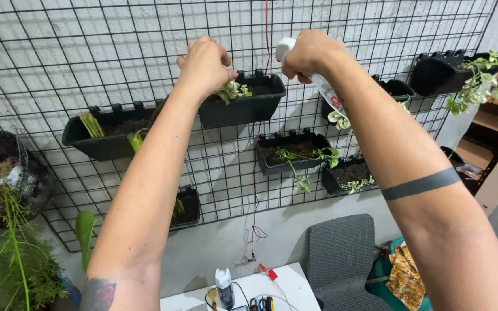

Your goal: The person uses a spray bottle to mist several small potted plants mounted on a wall grid. They move from one planter to the next, spraying the foliage and soil while occasionally touching the leaves with the other hand.

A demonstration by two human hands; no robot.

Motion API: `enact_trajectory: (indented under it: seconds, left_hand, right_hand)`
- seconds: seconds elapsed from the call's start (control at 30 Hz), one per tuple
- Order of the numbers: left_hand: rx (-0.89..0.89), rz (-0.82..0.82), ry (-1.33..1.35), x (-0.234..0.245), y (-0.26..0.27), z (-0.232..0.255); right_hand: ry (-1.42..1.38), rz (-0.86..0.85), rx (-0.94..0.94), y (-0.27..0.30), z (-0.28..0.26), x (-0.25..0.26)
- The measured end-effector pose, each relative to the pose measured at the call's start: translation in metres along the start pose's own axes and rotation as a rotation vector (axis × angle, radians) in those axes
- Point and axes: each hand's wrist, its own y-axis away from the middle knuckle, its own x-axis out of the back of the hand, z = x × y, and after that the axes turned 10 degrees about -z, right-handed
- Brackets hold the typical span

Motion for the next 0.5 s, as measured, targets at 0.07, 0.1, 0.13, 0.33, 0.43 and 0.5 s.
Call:
enact_trajectory:
  seconds: [0.07,0.1,0.13,0.33,0.43,0.5]
  left_hand:
    - [-0.001,-0.004,0.002,-0.001,0.0,0.0]
    - [0.001,-0.007,0.002,-0.001,0.0,-0.001]
    - [0.0,-0.006,0.004,0.0,0.002,0.0]
    - [-0.014,0.007,0.028,-0.001,0.004,0.003]
    - [0.001,-0.012,0.03,0.0,0.008,0.007]
    - [-0.02,-0.004,0.041,0.0,0.01,0.007]
  right_hand:
    - [0.004,0.003,0.003,0.002,0.002,0.001]
    - [0.008,0.004,0.009,0.002,0.003,0.002]
    - [0.009,0.005,0.008,0.002,0.004,0.002]
    - [0.059,-0.005,-0.008,-0.002,0.008,-0.002]
    - [0.112,-0.019,-0.02,-0.004,0.01,-0.004]
    - [-0.007,-0.065,-0.001,-0.002,0.011,-0.004]
